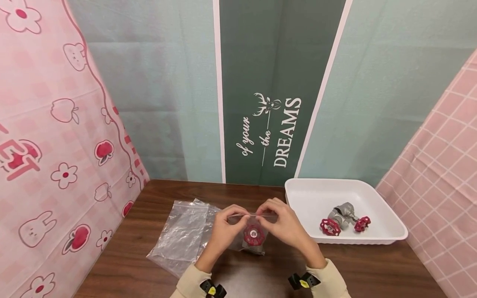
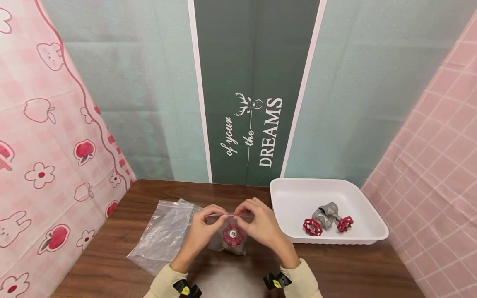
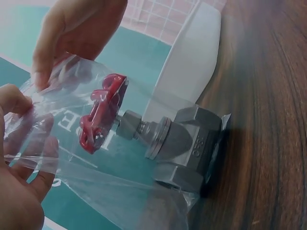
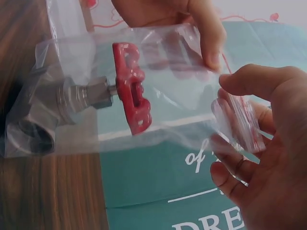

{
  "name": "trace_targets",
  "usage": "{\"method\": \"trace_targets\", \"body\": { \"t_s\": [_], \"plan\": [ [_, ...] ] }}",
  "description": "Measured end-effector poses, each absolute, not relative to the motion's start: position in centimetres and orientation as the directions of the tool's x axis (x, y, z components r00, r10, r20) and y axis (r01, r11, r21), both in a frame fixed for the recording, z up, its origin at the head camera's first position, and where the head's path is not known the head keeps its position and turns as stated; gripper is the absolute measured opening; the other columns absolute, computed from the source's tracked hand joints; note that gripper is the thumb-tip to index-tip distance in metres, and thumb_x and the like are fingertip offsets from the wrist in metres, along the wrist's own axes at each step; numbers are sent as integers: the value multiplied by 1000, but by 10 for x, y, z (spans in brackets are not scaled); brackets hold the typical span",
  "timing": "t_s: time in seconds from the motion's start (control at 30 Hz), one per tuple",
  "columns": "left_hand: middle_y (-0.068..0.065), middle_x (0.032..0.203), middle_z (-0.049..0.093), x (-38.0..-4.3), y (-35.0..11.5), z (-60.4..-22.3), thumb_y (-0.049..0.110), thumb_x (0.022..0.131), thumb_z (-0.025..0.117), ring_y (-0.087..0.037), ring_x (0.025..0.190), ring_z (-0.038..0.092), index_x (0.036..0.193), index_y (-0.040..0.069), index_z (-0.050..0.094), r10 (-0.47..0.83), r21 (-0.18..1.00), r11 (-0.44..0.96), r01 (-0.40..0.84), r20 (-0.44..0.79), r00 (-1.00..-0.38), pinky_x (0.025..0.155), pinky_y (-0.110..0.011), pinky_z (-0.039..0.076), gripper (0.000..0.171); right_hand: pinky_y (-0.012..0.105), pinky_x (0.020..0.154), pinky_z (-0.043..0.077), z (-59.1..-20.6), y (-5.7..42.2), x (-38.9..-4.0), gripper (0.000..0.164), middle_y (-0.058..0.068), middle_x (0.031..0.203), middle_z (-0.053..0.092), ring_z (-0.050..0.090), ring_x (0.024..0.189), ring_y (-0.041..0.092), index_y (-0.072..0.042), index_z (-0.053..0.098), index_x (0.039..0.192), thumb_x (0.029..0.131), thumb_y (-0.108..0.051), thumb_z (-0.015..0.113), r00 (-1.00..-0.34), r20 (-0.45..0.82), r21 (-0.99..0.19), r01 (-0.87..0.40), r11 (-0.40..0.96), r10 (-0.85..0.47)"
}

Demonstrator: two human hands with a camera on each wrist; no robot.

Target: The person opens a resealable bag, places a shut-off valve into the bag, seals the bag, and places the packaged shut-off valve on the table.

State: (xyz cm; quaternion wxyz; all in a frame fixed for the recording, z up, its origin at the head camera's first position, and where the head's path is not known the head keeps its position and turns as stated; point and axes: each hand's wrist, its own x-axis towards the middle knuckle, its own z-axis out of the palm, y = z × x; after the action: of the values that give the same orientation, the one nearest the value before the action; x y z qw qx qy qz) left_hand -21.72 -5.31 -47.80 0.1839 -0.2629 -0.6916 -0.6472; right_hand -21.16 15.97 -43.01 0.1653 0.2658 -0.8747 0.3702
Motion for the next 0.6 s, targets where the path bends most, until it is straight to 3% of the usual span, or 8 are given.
{"method": "trace_targets", "body": {
  "t_s": [0.13,0.3,0.6],
  "plan": [
    [-13,93,78,-217,-56,-478,0,92,81,-13,91,73,94,6,78,104,795,30,606,600,-793,83,-26,60,6,26,74,56,-431,162,-213,24,-13,91,68,61,86,7,-25,75,96,87,-5,86,-824,463,-589,-561,581,-326],
    [-11,95,78,-215,-60,-476,4,93,81,-10,94,73,96,11,79,121,817,52,574,566,-816,85,-29,61,8,25,75,56,-432,161,-214,24,-12,91,66,61,87,7,-25,74,96,88,-5,84,-839,439,-630,-543,556,-322],
    [-18,95,77,-215,-62,-477,5,94,80,-10,93,73,96,11,79,120,820,50,570,562,-819,84,-27,60,6,25,76,57,-434,157,-216,25,-14,89,66,62,87,8,-25,74,93,87,-2,83,-817,480,-623,-573,532,-318]
  ]
}}
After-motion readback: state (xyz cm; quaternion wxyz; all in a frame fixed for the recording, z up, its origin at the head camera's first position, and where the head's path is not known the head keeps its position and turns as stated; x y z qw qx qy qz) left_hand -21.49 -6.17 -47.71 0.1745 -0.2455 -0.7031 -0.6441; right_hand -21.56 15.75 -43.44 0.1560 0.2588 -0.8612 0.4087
